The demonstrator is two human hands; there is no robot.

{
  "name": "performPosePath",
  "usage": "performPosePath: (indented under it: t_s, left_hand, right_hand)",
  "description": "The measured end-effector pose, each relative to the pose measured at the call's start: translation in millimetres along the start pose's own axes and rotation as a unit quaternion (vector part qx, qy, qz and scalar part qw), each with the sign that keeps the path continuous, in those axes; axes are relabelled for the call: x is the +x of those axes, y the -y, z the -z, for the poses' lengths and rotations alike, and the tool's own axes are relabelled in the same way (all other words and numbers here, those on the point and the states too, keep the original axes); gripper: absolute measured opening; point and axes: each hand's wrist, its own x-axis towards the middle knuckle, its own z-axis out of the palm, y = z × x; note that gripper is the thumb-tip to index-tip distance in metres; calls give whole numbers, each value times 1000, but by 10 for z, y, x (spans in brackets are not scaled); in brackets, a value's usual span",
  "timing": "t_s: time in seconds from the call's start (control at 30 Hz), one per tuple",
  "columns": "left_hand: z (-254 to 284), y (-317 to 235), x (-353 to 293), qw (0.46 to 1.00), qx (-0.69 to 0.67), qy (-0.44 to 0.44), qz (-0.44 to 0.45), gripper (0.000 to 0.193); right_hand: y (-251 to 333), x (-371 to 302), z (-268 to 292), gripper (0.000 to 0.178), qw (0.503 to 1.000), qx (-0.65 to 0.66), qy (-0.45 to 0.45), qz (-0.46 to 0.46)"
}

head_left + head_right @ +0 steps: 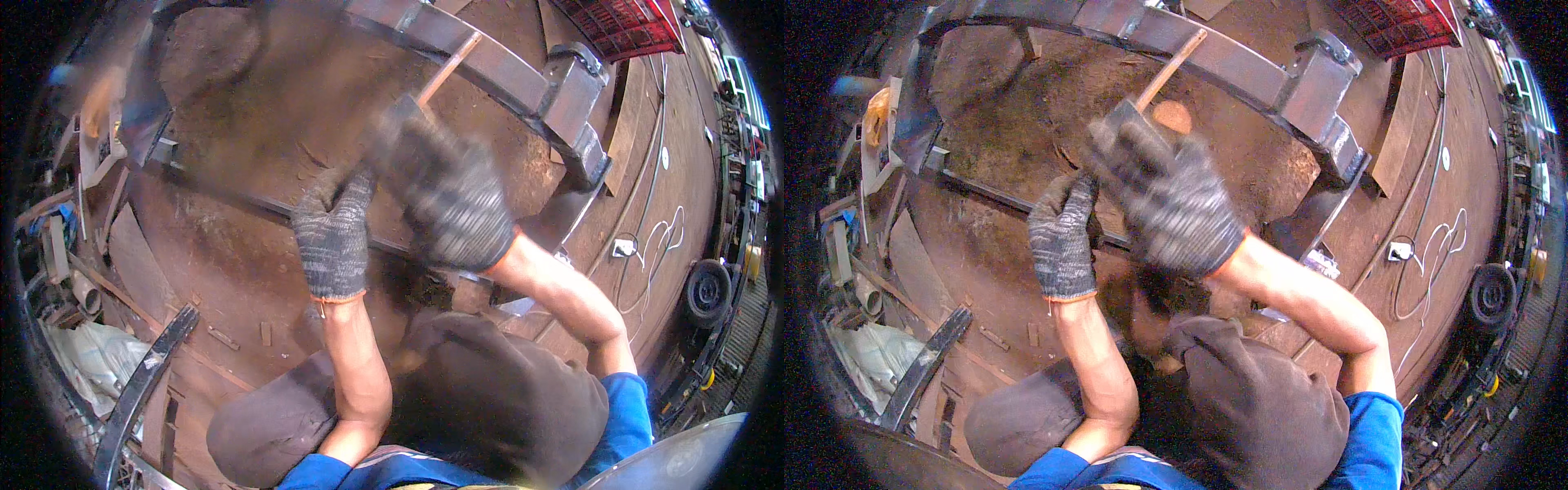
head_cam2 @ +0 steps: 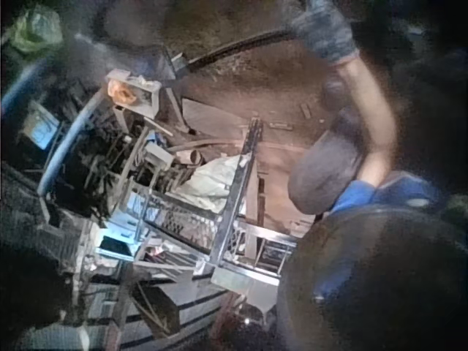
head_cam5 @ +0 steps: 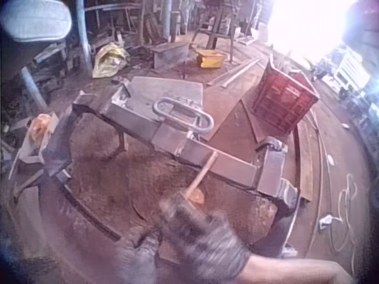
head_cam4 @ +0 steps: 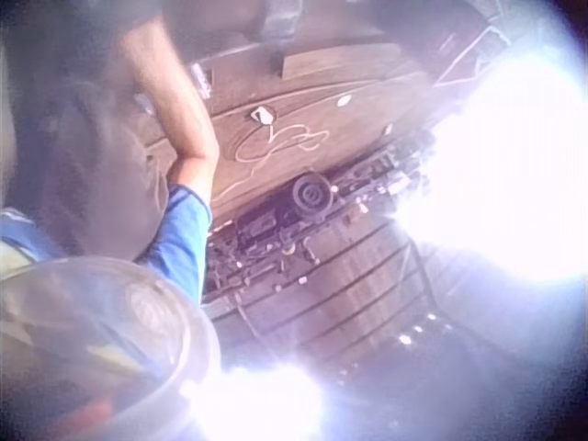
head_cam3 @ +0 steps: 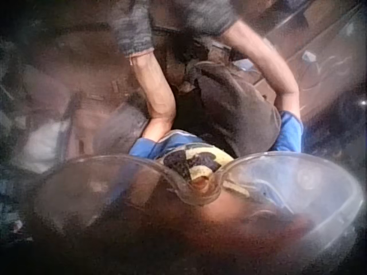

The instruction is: The person kneels on the workshop floor and uses a hammer to strike a metal rod held against a grinding wheel, then flips the rod to work the other side. The person repeats this process on a second metal rod, striking each end against the wheel to sharpen or shape it.

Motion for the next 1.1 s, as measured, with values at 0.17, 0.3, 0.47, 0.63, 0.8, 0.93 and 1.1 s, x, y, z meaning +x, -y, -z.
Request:
performPosePath:
  t_s: [0.17,0.3,0.47,0.63,0.8,0.93,1.1]
  left_hand:
    - [-113,0,-43,997,-60,27,29,21]
    - [-49,-89,-11,996,-23,40,71,18]
    - [-85,-93,-67,999,-21,27,26,19]
    - [-89,-39,-27,996,-65,33,49,19]
    - [-87,-105,1,985,-95,39,138,22]
    - [-77,215,71,992,-82,70,65,24]
    - [-146,-10,33,984,-99,62,135,22]
  right_hand:
    - [-585,254,168,59,995,-18,-69,-64]
    - [-110,131,-1,54,999,41,-1,3]
    - [-584,311,114,57,996,19,-91,-16]
    - [-610,268,-24,63,996,61,-52,-44]
    - [-25,186,-110,57,992,99,-4,-76]
    - [-674,293,57,61,986,96,-64,-122]
    - [58,124,-67,60,988,99,-14,-114]
